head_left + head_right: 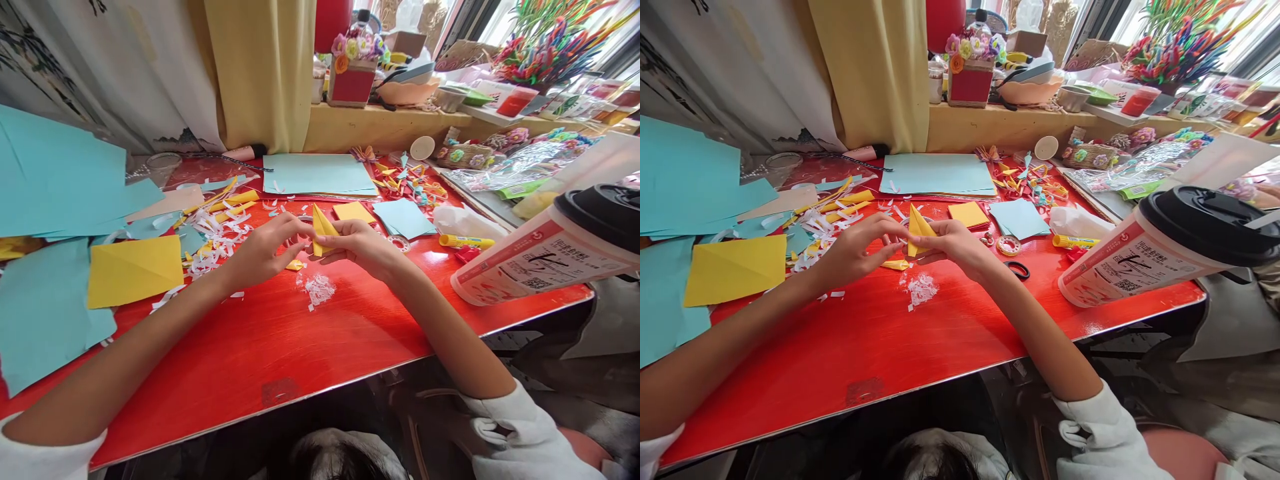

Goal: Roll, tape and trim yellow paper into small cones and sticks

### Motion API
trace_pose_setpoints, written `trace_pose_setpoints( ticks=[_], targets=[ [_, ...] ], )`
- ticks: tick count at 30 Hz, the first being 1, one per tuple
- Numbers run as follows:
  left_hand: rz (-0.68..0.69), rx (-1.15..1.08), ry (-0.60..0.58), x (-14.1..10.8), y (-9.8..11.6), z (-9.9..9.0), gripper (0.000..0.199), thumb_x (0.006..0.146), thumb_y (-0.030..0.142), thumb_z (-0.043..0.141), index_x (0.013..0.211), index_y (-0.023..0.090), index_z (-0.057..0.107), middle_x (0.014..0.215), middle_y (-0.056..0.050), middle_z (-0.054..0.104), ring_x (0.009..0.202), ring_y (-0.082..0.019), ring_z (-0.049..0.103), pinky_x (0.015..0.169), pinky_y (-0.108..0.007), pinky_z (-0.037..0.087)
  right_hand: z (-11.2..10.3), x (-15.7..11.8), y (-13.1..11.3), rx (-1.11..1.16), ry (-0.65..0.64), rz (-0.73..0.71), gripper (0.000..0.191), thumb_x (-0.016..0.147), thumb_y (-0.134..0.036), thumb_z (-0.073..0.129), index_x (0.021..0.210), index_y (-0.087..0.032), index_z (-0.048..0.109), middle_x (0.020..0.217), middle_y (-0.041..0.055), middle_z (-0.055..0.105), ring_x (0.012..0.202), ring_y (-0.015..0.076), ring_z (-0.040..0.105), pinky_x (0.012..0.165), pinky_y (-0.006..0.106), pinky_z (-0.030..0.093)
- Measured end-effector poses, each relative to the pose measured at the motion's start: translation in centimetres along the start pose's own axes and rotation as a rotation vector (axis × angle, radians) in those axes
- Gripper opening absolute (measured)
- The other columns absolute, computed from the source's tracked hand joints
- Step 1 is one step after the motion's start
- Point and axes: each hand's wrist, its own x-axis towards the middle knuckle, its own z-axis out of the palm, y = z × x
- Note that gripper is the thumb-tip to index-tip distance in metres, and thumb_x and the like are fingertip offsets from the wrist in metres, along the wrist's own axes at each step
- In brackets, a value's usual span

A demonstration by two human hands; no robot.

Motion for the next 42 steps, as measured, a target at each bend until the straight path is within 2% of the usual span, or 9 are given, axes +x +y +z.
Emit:
trace_pose_setpoints(
  ticks=[3, 7, 14, 21, 29, 35, 42],
  targets=[
    [0.120, 0.101, 0.027, -0.2, -0.2, -0.1, 0.023, 0.087, 0.015, 0.047, 0.107, 0.021, 0.056, 0.099, -0.006, 0.055, 0.091, -0.013, 0.055, 0.079, -0.027, 0.047, 0.0, 0.0, 0.2, 0.039, -0.066, -0.014, 0.022, 0.077, -0.027, 0.067, 0.094, -0.012, 0.067, 0.090, 0.0082, 0.069, 0.086, 0.0157, 0.066, 0.085, 0.031, 0.053],
    [0.222, 0.254, 0.040, -0.4, -0.7, -0.4, 0.025, 0.087, 0.016, 0.048, 0.108, 0.026, 0.058, 0.098, -0.005, 0.056, 0.094, -0.014, 0.056, 0.079, -0.026, 0.047, 0.2, -0.1, 0.0, 0.079, -0.137, -0.012, 0.023, 0.079, -0.026, 0.064, 0.097, -0.012, 0.067, 0.092, 0.0086, 0.069, 0.087, 0.0149, 0.065, 0.087, 0.031, 0.052],
    [0.384, 0.457, 0.088, -0.3, -1.2, -1.1, 0.022, 0.082, 0.012, 0.050, 0.100, 0.019, 0.060, 0.094, -0.006, 0.059, 0.082, -0.014, 0.058, 0.068, -0.025, 0.048, 0.5, -0.4, -0.5, 0.187, -0.211, 0.007, 0.027, 0.090, -0.028, 0.048, 0.103, -0.012, 0.064, 0.101, 0.0093, 0.067, 0.096, 0.0157, 0.062, 0.093, 0.034, 0.049],
    [0.460, 0.538, 0.061, -0.3, -0.7, -1.2, 0.022, 0.079, 0.019, 0.056, 0.100, 0.018, 0.058, 0.100, -0.008, 0.059, 0.086, -0.018, 0.057, 0.073, -0.031, 0.050, 0.4, -0.2, -0.1, 0.152, -0.158, 0.055, 0.019, 0.087, -0.020, 0.052, 0.097, -0.010, 0.064, 0.097, 0.0098, 0.066, 0.088, 0.0152, 0.064, 0.089, 0.034, 0.053],
    [0.518, 0.591, 0.071, -0.4, -1.4, -0.8, 0.017, 0.082, 0.023, 0.058, 0.099, 0.023, 0.057, 0.102, -0.005, 0.061, 0.087, -0.017, 0.057, 0.075, -0.030, 0.048, 0.4, -0.1, -0.1, 0.075, -0.100, 0.029, 0.015, 0.086, -0.023, 0.055, 0.092, -0.013, 0.063, 0.092, 0.0058, 0.065, 0.086, 0.0131, 0.063, 0.081, 0.028, 0.055],
    [0.437, 0.528, 0.126, -0.4, -1.4, -0.7, 0.010, 0.084, 0.020, 0.056, 0.091, 0.024, 0.061, 0.099, -0.003, 0.060, 0.085, -0.015, 0.056, 0.073, -0.028, 0.047, 0.3, -0.2, -0.2, 0.081, -0.148, 0.010, 0.015, 0.079, -0.015, 0.062, 0.094, -0.013, 0.065, 0.094, 0.0051, 0.067, 0.086, 0.0142, 0.066, 0.088, 0.032, 0.053],
    [0.088, 0.170, 0.161, 0.0, -0.4, 0.3, 0.003, 0.082, 0.021, 0.060, 0.084, 0.019, 0.062, 0.090, -0.004, 0.052, 0.087, -0.014, 0.053, 0.074, -0.028, 0.046, 0.4, -0.1, 0.1, 0.030, -0.129, -0.048, 0.020, 0.078, -0.015, 0.063, 0.098, -0.013, 0.065, 0.094, 0.0058, 0.069, 0.086, 0.0139, 0.066, 0.092, 0.034, 0.050]
  ],
)
